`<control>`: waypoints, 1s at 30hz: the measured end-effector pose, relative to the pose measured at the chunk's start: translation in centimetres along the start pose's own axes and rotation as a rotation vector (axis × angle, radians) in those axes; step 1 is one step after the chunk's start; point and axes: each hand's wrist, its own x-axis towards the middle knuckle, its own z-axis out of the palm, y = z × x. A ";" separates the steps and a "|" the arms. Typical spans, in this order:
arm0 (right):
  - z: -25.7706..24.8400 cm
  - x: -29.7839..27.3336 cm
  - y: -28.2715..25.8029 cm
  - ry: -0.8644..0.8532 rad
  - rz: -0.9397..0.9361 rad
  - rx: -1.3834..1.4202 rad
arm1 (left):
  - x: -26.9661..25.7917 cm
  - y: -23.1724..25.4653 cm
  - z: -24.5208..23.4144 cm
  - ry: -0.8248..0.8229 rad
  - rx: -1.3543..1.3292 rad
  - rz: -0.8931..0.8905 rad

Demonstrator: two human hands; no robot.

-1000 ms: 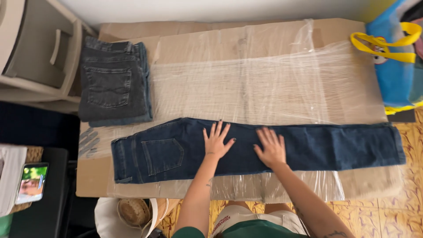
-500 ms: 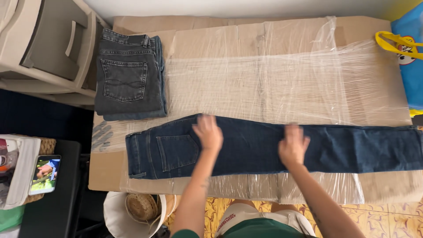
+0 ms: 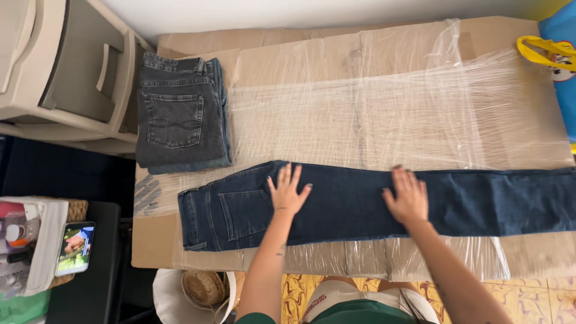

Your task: The person folds multiple pairs of jeans on a table covered with plastic wrap. They smooth each pair, fold the legs, and stack them neatly. The person occasionally moves between the table and a nearby chair to retrieve or place jeans.

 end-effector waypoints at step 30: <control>-5.2 -2.8 34.0 0.093 0.144 -0.105 | -3.3 32.6 8.9 -0.119 0.045 0.171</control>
